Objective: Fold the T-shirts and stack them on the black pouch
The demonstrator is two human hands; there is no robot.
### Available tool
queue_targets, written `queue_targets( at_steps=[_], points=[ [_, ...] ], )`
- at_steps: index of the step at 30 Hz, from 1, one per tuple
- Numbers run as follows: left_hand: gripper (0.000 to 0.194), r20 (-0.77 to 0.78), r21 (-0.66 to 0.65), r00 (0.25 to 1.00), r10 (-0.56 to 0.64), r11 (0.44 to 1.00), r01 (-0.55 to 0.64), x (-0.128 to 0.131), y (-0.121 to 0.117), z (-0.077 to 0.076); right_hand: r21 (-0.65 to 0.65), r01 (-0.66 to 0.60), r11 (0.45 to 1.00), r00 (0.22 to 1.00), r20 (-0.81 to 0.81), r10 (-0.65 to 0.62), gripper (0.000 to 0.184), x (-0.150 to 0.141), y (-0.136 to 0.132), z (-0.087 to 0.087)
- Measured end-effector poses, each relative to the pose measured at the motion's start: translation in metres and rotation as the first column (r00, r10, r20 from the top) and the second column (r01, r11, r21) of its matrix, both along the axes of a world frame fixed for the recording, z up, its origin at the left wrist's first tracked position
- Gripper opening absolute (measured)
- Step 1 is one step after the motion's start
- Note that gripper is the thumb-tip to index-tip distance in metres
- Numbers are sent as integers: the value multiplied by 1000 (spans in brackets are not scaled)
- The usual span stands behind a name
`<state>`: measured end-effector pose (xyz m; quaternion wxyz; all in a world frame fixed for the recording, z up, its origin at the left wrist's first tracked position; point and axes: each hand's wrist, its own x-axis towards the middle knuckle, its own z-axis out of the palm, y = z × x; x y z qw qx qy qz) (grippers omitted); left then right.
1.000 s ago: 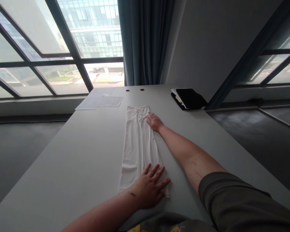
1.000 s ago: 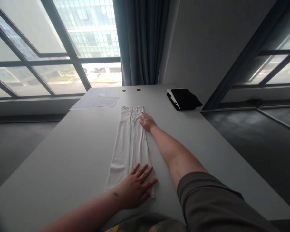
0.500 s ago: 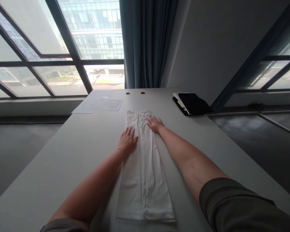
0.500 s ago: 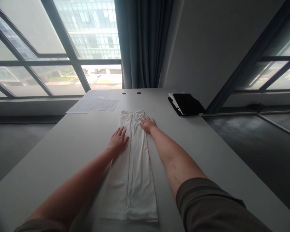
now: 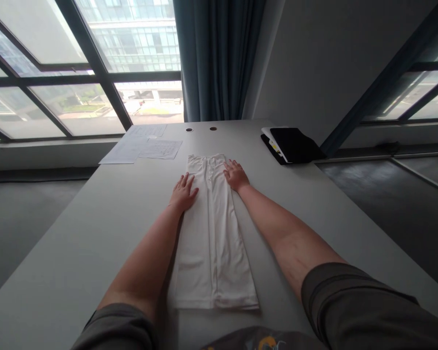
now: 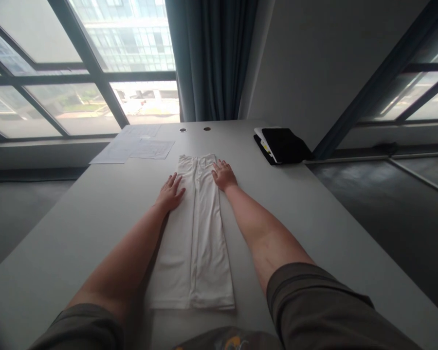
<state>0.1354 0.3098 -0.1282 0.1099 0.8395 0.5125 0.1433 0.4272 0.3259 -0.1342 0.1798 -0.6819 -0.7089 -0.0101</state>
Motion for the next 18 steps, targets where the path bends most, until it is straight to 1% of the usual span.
queue_targets(
  at_steps=[2,3,6,8,10,11,12,13,14,16,18],
  points=[
    [69,49,22,998,-39,999,38,-14,-22,-3,49,-60,997,997,-42,62,56,-5,-28,-1],
    [69,58,24,995,-77,997,75,-22,-38,-4,60,-115,992,991,-64,119,55,-8,-46,-2],
    [69,51,45,973,-227,973,225,-48,-96,-8,101,-280,955,945,-144,293,53,-19,-113,-2],
    [67,19,61,957,-290,956,289,-65,-139,-9,88,-427,900,881,-186,436,53,-26,-163,0],
    [64,-5,82,962,-274,958,274,-81,-177,-8,39,-555,831,810,-202,551,51,-32,-211,3],
    [64,-13,84,963,-268,960,268,-88,-195,-8,-1,-618,786,769,-207,605,49,-35,-232,4],
    [63,-21,81,961,-276,958,277,-94,-210,-6,-35,-653,757,745,-210,633,48,-37,-251,6],
    [62,-25,78,957,-289,954,290,-99,-224,-5,-58,-652,756,748,-215,628,49,-40,-268,7],
    [60,-26,75,950,-310,947,311,-104,-237,-2,-77,-641,764,759,-217,614,50,-42,-283,8],
    [55,-15,77,935,-355,932,355,-111,-259,3,-103,-593,799,797,-219,563,52,-46,-310,10],
    [50,5,87,921,-389,918,387,-115,-278,8,-124,-566,815,817,-216,534,54,-51,-333,12]
  ],
)
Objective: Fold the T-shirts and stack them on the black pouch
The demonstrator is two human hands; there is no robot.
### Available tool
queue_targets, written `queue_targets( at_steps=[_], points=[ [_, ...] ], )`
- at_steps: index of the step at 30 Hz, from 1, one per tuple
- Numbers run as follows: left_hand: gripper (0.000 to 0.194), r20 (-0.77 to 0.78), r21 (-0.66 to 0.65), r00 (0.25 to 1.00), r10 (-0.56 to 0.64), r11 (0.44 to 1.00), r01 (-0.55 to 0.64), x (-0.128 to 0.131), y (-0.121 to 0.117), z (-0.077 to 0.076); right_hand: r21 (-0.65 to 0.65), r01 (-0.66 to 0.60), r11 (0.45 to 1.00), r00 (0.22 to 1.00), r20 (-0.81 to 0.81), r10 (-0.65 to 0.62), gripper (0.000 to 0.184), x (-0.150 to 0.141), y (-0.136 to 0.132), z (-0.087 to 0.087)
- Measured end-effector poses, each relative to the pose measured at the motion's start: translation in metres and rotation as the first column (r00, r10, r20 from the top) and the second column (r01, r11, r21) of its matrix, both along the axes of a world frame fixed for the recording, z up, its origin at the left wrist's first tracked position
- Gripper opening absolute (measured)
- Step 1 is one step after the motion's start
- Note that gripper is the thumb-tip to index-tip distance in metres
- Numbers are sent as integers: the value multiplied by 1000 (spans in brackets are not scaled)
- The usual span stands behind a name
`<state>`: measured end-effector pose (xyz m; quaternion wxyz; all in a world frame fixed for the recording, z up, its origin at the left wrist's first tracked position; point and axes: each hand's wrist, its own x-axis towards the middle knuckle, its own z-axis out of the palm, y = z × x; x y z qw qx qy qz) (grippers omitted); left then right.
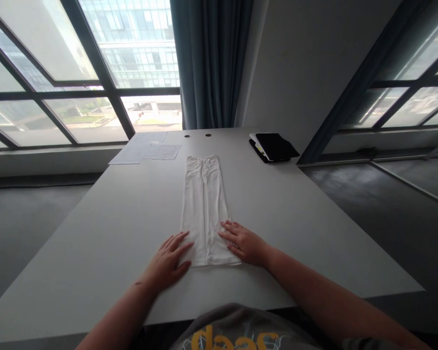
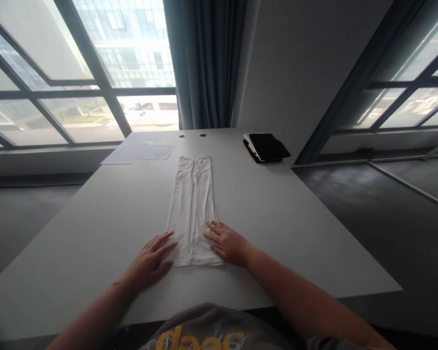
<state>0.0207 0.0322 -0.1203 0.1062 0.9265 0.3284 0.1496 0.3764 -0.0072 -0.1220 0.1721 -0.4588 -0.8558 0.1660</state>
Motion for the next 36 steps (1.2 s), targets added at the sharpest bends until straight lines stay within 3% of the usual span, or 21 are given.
queue_targets(
  at_steps=[4,7,10,14,18,20,22,26,30,33,36],
  points=[
    [32,35,-6,999,-16,1000,16,-3,-21,6,11,-53,999,998,-15,53,58,-7,-37,4],
    [20,82,-1,997,6,1000,-6,-1,-22,7,67,-37,997,996,-74,42,43,-8,-51,7],
    [21,112,33,994,18,999,-22,5,-21,9,172,81,982,994,-79,-69,24,-7,-53,7],
    [25,124,50,987,100,993,-107,14,-21,9,264,191,945,981,-59,-182,29,-8,-48,6],
    [35,171,-18,977,126,992,-125,9,-13,6,282,199,939,978,-125,-170,36,-10,-40,5],
    [49,166,-48,978,125,992,-119,3,-7,5,265,137,954,985,-134,-104,43,-9,-36,3],
    [52,130,-60,984,122,992,-115,-2,-1,6,227,67,972,991,-129,-39,43,-6,-34,0],
    [33,52,-25,998,25,999,-23,-3,2,11,142,-37,989,980,-187,64,27,1,-33,-2],
    [27,122,2,989,-84,996,84,-1,-9,20,85,-80,993,930,-351,105,22,2,-42,9],
    [29,195,-83,981,-21,996,38,2,-19,29,-11,-26,1000,896,-444,18,30,-1,-52,22],
    [28,264,-193,955,134,978,-84,8,-20,38,-108,141,984,843,-508,-177,39,-5,-51,35]
  ],
)
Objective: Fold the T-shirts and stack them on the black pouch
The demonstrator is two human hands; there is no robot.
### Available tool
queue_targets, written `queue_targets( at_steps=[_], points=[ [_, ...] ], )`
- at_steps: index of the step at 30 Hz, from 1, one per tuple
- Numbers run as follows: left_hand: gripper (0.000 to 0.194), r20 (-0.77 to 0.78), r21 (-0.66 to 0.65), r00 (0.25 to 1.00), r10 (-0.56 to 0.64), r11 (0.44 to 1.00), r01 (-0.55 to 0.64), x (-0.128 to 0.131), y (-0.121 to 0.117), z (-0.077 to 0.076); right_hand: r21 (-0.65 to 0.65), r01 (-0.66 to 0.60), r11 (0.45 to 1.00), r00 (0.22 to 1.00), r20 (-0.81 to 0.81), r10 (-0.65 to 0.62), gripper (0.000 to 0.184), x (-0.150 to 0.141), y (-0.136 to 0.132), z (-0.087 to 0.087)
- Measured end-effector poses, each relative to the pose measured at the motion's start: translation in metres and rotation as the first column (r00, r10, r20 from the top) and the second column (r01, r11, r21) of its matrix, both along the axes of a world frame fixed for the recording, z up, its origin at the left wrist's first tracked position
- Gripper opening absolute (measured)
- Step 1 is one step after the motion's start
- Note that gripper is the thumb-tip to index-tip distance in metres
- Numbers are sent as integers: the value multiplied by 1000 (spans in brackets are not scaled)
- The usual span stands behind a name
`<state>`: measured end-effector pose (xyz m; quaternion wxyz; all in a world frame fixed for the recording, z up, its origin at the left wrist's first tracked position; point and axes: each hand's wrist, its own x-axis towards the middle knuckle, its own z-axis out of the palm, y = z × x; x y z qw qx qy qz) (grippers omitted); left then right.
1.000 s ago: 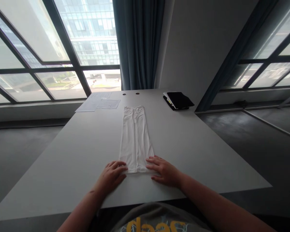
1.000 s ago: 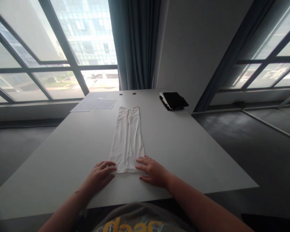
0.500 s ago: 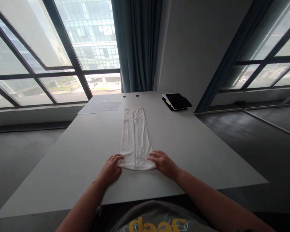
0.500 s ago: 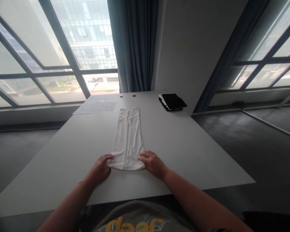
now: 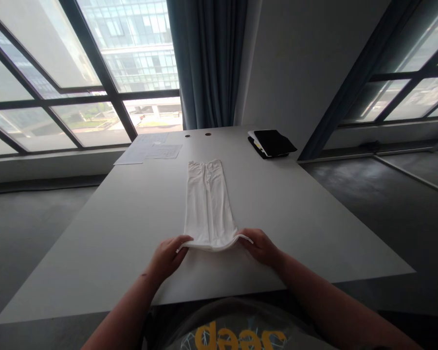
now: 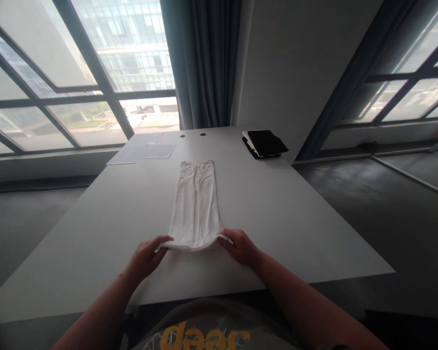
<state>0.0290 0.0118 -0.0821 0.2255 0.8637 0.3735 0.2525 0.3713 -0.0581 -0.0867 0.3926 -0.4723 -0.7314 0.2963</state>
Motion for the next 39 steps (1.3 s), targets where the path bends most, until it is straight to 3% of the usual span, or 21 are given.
queue_targets(
  at_steps=[5,9,12,16,23,27,32,36,39],
  points=[
    [32,120,-136,983,139,983,-123,23,31,10,-106,179,978,982,-41,-184,39,-5,41,15],
    [42,147,-193,960,238,959,-208,40,74,3,-111,321,941,946,80,-313,32,-4,89,12],
    [46,59,-191,960,275,947,-259,49,103,-10,-69,430,900,867,309,-390,26,0,115,2],
    [37,-146,-102,947,286,948,-302,52,125,-25,12,501,865,732,528,-431,16,5,127,-15],
    [30,-256,-19,906,337,936,-353,51,127,-27,46,475,879,760,482,-436,20,14,125,-28],
    [28,-270,36,907,323,945,-326,52,130,-28,75,495,865,729,506,-461,22,13,129,-31],
    [30,-216,149,907,362,930,-336,54,128,-27,242,447,861,706,495,-506,17,9,127,-28],
    [35,-148,286,956,254,936,-204,67,109,-24,362,308,880,759,464,-457,29,-8,116,-23],
    [46,-207,268,964,166,957,-108,80,101,-30,279,204,938,764,554,-331,47,-24,112,-27]
  ],
)
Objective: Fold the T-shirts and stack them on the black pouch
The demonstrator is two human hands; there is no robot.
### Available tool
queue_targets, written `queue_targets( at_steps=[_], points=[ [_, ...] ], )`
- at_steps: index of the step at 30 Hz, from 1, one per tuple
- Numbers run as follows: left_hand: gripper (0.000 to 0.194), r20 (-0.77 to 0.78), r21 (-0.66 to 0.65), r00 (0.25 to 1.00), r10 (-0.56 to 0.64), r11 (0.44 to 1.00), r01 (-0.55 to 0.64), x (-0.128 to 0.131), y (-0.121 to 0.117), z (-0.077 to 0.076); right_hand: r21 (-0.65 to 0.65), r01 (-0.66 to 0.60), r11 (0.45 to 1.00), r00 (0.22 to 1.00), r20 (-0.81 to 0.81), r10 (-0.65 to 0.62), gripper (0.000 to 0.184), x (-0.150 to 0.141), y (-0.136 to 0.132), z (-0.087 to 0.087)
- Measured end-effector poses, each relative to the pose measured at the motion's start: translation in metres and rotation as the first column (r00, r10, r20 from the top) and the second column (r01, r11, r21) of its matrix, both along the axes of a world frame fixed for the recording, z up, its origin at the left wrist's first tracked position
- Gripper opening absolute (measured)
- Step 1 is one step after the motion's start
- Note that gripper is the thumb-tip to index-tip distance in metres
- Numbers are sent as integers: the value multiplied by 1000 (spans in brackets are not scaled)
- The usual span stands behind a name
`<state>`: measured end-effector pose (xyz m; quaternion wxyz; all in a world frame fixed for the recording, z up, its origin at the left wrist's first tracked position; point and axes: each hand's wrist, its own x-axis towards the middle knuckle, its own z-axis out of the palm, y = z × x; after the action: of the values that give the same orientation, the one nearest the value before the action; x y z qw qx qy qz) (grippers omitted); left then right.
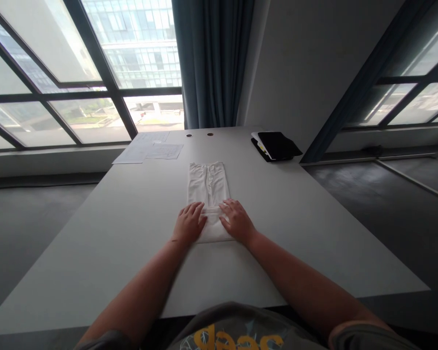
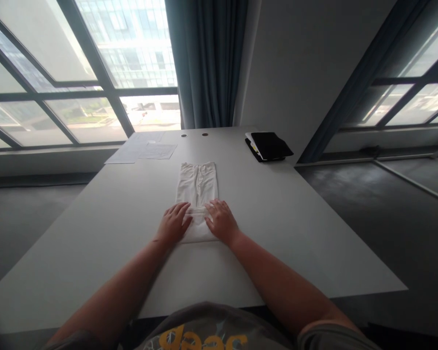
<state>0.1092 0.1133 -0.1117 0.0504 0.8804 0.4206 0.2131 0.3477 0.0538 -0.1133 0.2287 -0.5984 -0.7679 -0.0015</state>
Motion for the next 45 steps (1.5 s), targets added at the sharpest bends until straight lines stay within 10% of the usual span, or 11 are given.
queue_targets(
  at_steps=[6,17,25,32,38,45],
  points=[
    [56,-130,-194,985,-114,977,88,1,20,-17,-318,-47,947,990,113,87,63,-5,6,-6],
    [35,-15,-167,987,-157,974,153,-35,-33,-2,-291,-188,938,982,-45,183,53,13,-59,7],
    [55,-120,-148,980,158,973,-175,-29,90,-13,-197,139,971,990,-6,-143,49,60,64,-14],
    [55,-201,-221,957,208,942,-251,12,174,-13,-238,159,958,986,-13,-167,50,64,166,-17],
    [52,-70,-198,965,252,945,-261,21,208,-20,-191,190,963,968,-126,-216,43,66,202,-25],
    [46,479,-95,873,87,994,-46,9,213,-29,77,127,989,857,-510,-71,35,80,197,-28]
  ],
)
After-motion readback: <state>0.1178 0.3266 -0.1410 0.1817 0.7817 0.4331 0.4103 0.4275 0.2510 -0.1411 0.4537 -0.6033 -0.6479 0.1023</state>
